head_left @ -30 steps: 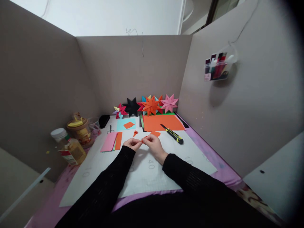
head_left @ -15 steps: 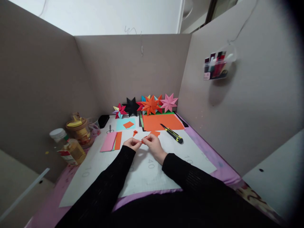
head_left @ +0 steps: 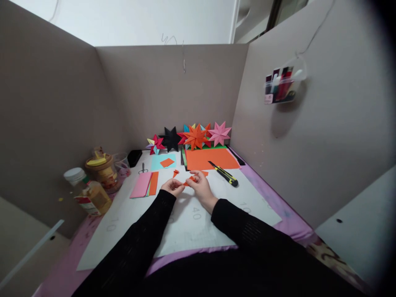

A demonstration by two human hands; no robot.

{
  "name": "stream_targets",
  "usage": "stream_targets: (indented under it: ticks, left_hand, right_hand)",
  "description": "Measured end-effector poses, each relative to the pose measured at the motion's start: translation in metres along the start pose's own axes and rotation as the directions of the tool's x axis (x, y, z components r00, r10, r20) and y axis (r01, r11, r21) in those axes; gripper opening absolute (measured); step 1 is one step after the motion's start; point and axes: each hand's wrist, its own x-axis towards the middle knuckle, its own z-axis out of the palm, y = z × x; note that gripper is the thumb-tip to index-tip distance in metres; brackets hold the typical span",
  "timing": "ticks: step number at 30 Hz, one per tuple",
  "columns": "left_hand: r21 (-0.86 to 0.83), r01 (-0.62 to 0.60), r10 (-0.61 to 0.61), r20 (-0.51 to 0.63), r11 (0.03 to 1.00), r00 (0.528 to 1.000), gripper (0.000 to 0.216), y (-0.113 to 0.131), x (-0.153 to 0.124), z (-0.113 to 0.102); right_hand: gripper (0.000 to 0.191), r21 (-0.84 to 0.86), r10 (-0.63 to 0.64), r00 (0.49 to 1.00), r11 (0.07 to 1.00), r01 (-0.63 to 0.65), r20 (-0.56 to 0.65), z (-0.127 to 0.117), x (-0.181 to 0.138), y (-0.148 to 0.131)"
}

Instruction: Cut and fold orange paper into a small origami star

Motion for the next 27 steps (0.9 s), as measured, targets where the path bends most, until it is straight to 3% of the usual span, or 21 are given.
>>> stream_targets:
  ticks: [5,11,27]
  left_hand:
    - [-0.036,0.099,-0.097,0.067,0.994,0.993,0.032,0.0042,-0.0028,0.0]
    - [0.021,0.171,-0.172,0.034,0.985,0.985,0.031,0.0092,-0.0035,-0.001]
    - [0.051,0.198,-0.199,0.017,0.979,0.98,0.034,0.0046,-0.0005,-0.0016]
  right_hand:
    - [0.027,-0.04,-0.03,1.0,0.999,0.03,-0.004,-0.0013,0.0009,0.0006]
    - [0.02,-0.08,-0.079,0.997,0.994,0.078,-0.012,-0.0011,-0.0004,0.0002]
    - [0.021,-0.08,-0.067,0.998,0.995,0.067,-0.003,0.0,-0.0016,-0.0027]
